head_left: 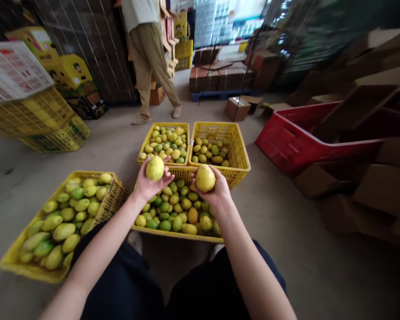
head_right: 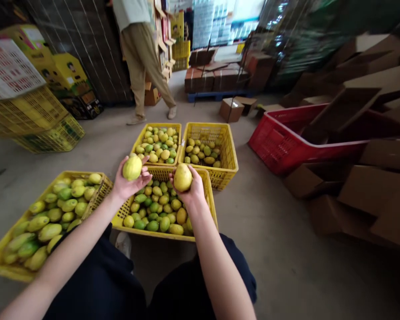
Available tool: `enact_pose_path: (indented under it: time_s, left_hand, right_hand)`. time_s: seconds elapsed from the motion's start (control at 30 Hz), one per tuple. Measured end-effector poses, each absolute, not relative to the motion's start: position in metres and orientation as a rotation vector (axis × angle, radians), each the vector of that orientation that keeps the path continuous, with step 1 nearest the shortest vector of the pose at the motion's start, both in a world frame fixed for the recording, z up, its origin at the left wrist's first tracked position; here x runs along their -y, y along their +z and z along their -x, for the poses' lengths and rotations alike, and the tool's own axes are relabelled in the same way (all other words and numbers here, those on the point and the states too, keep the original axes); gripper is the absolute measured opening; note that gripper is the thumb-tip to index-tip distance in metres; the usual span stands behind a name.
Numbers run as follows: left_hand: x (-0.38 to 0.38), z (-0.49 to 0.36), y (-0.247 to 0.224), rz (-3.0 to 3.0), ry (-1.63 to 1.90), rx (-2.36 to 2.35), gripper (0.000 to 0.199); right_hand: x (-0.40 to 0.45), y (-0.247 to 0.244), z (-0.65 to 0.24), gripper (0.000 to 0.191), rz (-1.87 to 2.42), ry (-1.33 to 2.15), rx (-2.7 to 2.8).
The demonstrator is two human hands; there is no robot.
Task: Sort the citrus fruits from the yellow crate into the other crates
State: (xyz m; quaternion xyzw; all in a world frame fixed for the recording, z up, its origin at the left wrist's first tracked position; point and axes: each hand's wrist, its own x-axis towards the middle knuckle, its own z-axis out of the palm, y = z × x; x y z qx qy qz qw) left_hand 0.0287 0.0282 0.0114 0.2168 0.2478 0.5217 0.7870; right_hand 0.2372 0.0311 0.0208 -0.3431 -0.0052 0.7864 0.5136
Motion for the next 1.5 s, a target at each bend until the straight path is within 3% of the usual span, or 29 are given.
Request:
enact_pose_path:
  time_s: [0.1,0.23,0.5,0.73,0.97,1.1,1.27,1.4,1.5]
  left_hand:
    - [-0.013,-0.020,0.010,-0.279,1.256,-0.493,0.038]
    - [-0.010,-0.027,-0.006,-0.196,1.380,-0.500,0.033]
    - [-0.012,-0.050,-0.010,-0.417,1.327,-0.476,0.044]
    - [0.000,-0.066,-0.015,-0.160,1.255,-0.446,0.039]
    - [-0.002,-0.068,-0.018,-0.165,1.422,-0.433,0.040]
    - [-0.001,-0.059,-0.021,-0.210,1.383,-0.429,0.038]
    - [-0.008,-0.052,-0.018,-0.211,1.324,-0.459,0.035]
    - [-0.018,-0.040,-0.007,0.016,1.423,-0.527,0.031]
    - [-0.021,-0.029,0.004,0.110,1.430,-0.511,0.027]
  right_hand:
    - [-0.022,0.021,-0.229,0.023,0.785,1.918,0.066]
    - [-0.016,0.018,-0.222,0.021,0.672,1.968,0.204]
    - [-0.020,0.016,-0.211,0.020,0.757,1.798,0.481]
    - [-0.024,-0.004,-0.180,0.036,1.220,0.882,1.199]
    - [-0.002,-0.017,-0.152,0.069,1.222,0.373,1.908]
    - [0.003,-0.020,-0.151,0.057,1.015,0.209,1.995]
    - [0.010,-0.010,-0.156,0.049,0.599,0.360,2.013]
    - [0.010,0.001,-0.163,0.055,0.644,0.760,1.563]
    - [-0.002,0.005,-0.171,0.044,0.707,1.124,1.146]
